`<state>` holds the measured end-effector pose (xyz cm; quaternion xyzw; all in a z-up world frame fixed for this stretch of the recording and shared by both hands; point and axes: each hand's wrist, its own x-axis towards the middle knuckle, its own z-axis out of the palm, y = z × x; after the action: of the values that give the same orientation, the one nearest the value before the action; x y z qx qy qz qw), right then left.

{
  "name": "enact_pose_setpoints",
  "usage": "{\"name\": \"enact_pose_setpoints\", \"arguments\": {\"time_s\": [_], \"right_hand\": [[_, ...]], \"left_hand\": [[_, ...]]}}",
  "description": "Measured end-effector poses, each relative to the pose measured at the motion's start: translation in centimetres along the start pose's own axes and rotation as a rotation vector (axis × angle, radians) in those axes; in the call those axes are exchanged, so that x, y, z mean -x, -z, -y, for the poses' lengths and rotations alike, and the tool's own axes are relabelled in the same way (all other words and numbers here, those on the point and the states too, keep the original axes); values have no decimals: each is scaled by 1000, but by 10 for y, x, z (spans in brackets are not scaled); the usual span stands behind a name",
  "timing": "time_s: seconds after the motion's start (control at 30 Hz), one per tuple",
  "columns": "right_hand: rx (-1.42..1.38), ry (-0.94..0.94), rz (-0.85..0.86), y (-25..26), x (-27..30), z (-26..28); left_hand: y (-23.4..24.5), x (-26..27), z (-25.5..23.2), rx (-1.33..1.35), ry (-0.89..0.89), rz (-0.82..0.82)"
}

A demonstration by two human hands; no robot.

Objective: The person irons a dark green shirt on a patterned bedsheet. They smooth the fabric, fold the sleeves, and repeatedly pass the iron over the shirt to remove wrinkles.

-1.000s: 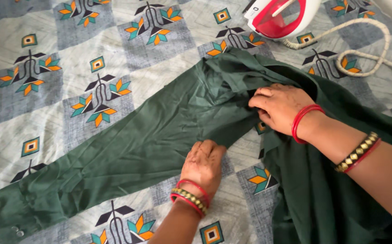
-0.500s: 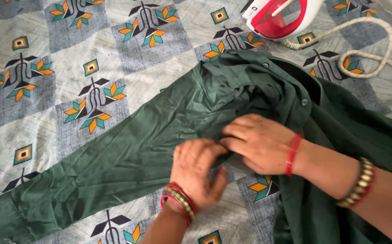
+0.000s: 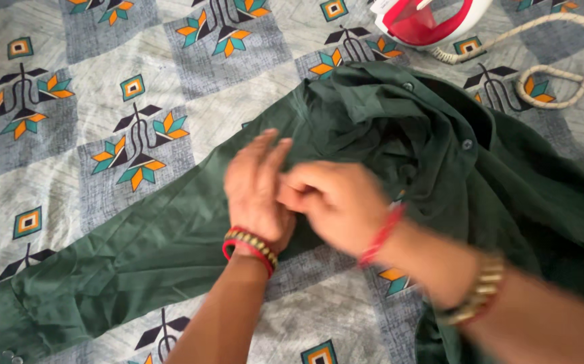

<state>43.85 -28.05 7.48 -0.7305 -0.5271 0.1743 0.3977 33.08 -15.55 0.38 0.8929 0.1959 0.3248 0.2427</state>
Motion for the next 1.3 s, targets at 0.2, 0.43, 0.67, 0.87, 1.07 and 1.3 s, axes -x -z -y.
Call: {"name": "enact_pose_setpoints", "arguments": {"time_s": [0.2,0.43,0.67,0.87,1.07,1.3], "right_hand": [[-40,92,-269,-87,-27,18],[303,119,-115,-2,19,-45],[73,-135,-412,14,49,-52],[491,-285,-341,29,68,-26],[670,-257,-108,54,58,-37],[703,-116,-25,76,66,-48]], "left_hand": [[36,22,22,-249,482,-40],[64,25,29,-450,270,329],[68,21,24,-326,224,317],[30,-11,24,-96,44,302],[-29,-40,-41,-176,14,428],[-31,-12,-52,-13,-27,238]]}}
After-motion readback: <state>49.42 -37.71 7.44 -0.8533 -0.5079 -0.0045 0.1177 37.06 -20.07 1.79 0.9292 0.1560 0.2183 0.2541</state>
